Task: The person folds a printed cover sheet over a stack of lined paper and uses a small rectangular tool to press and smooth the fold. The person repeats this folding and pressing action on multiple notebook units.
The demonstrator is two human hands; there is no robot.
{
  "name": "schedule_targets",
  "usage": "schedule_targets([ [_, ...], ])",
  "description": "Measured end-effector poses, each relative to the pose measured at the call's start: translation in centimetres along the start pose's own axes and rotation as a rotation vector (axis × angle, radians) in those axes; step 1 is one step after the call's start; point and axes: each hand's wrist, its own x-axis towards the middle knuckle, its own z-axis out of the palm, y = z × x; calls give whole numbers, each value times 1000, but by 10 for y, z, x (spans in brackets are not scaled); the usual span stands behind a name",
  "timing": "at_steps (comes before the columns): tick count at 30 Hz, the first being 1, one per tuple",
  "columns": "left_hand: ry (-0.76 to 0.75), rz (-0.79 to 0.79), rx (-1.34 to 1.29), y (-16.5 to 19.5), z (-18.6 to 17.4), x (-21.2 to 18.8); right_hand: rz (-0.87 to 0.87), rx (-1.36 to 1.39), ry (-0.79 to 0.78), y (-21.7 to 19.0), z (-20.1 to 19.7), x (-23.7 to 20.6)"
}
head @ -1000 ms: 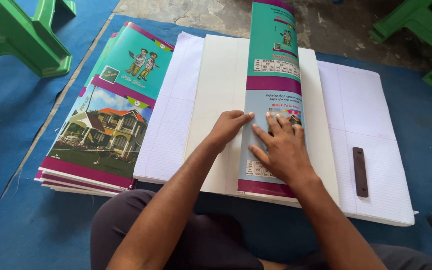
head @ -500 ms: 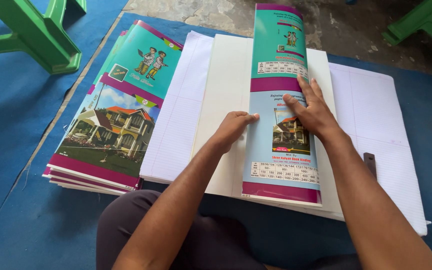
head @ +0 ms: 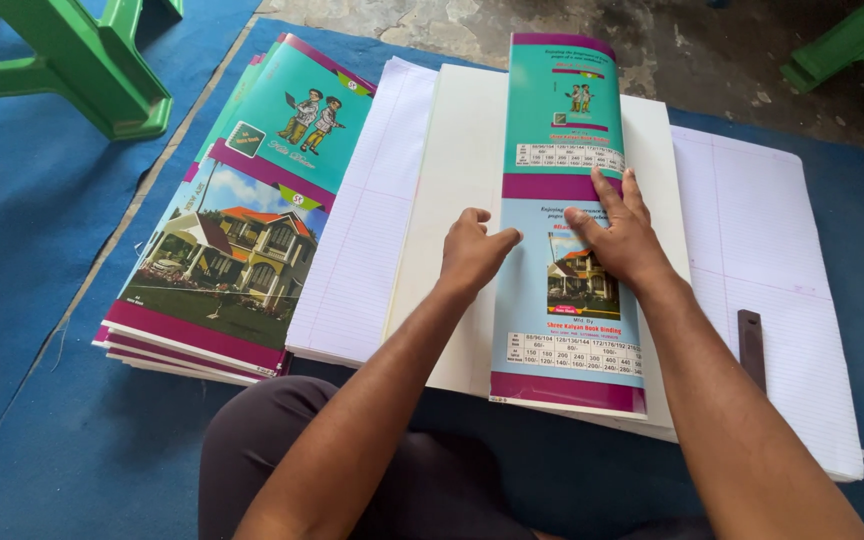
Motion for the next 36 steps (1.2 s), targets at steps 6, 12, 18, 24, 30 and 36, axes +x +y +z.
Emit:
schedule_targets([
  [6,73,21,182,-3,0,5,19,-19,12,8,8,3],
  [12,80,-9,182,1,0,0,0,-161,24,10,14,5],
  [18,68,1,185,7,4,-6,55,-200,24,10,13,1],
  [24,84,43,206,1,12,-3,66,-240,25,12,22,8],
  [30,117,113,271,-4,21,4,90,-258,19,12,28,13],
  [36,111,135,283,-7,23,5,59,-207,24,18,14,19],
])
